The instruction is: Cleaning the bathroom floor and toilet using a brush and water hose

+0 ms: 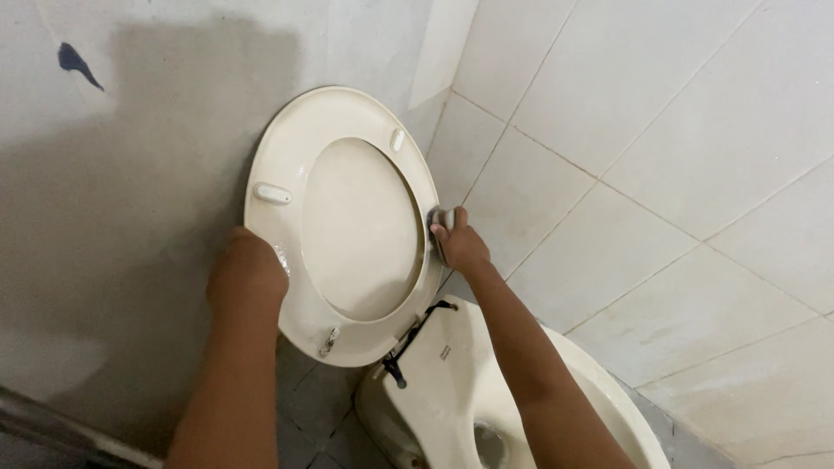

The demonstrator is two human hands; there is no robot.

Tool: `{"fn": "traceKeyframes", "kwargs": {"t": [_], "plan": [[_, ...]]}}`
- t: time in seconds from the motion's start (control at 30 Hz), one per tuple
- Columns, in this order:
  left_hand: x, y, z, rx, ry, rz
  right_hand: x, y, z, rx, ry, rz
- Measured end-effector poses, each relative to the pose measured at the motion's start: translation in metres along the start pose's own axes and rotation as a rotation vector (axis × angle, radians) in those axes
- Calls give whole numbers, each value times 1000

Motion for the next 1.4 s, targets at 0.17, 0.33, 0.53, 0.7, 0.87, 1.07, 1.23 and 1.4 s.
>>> {"fn": "traceKeyframes", "kwargs": {"t": [0.17,0.33,0.53,0.7,0.87,1.07,1.23,1.4], "plan": [[10,-9,-12,-38,-69,38,-9,-5,9,18,7,6],[27,5,1,-83,-70,49,5,17,-3,62,30,-10],[20,-4,-5,-85,-20,60,-8,0,3,33,4,99],[18,-8,-10,-122,-73,72,53,-22,61,-24,-43,-140],[10,-9,-10,-109,-34,56,26,-3,31,26,-19,-88],[7,-7,-10,-17,53,13,-5,58,4,-33,107,-71],[19,5,-2,-123,46,7,-89,73,14,250,79,-71],[22,1,-6,-49,-6,56,-35,71,5,22,53,-75]]}}
Point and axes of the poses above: each hand's wrist, its own x-axis towards the middle knuckle, its own y-axis out of the palm, z = x × y, the point moved 2 cm from there along x, towards the middle knuckle, and after that the axes turned 11 degrees about y, right-handed, at the moved point
